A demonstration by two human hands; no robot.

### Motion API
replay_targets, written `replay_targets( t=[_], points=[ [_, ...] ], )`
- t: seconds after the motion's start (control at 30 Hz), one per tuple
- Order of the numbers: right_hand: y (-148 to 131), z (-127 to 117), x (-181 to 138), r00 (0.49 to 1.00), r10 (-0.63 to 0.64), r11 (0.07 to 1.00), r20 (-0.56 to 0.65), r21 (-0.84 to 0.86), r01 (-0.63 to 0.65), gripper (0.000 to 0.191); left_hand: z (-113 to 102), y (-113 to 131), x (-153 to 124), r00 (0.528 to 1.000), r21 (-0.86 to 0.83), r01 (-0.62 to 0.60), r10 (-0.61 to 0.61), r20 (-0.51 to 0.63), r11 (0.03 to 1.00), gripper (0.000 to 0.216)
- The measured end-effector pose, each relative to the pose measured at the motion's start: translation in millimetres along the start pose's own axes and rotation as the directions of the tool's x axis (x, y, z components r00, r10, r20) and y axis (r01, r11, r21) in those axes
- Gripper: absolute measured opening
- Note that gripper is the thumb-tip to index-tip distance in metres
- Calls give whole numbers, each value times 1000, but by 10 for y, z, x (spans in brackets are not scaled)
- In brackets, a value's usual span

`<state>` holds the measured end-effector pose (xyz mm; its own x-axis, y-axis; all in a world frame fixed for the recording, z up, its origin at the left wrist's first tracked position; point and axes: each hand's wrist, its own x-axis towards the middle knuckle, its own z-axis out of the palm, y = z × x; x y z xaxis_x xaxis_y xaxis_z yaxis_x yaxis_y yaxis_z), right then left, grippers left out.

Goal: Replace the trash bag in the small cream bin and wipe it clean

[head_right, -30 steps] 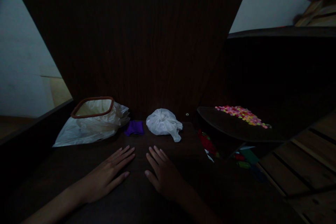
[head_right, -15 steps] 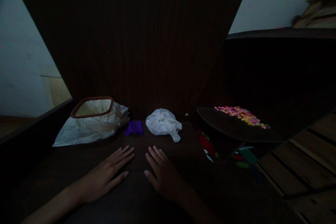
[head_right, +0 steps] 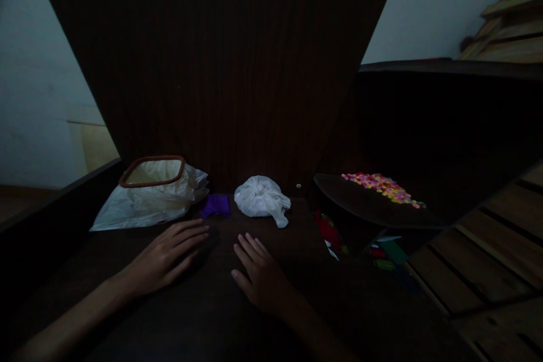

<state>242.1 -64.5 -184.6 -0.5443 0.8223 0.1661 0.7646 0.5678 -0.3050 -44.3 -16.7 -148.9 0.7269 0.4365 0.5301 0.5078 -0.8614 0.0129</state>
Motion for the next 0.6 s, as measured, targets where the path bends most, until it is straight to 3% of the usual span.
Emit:
replay_targets(
  t=[0.13, 0.23, 0.3, 0.4, 0.6],
  points=[
    [-2, 19, -1, 1000, -11, 999, -19, -30, 10, 55, -245, -127, 57, 967, 173, 17, 28, -253, 985, 43],
    [-2, 14, -7, 999, -21, 999, -43, -26, 20, 54, -406, -238, 76, 900, 297, 200, -55, -432, 934, 46],
    [-3, 2, -10, 998, -25, 1000, -54, -13, 24, 54, -478, -324, 86, 861, 338, 318, -120, -494, 886, 45],
    [-5, -20, -5, 999, -27, 1000, -45, 3, 27, 55, -530, -463, 99, 855, 371, 414, -216, -471, 831, 41],
    [-16, -35, 18, 1000, 25, 999, 4, 38, -25, 56, -579, -661, 122, 893, 444, 448, -366, -261, 776, 34]
  ],
)
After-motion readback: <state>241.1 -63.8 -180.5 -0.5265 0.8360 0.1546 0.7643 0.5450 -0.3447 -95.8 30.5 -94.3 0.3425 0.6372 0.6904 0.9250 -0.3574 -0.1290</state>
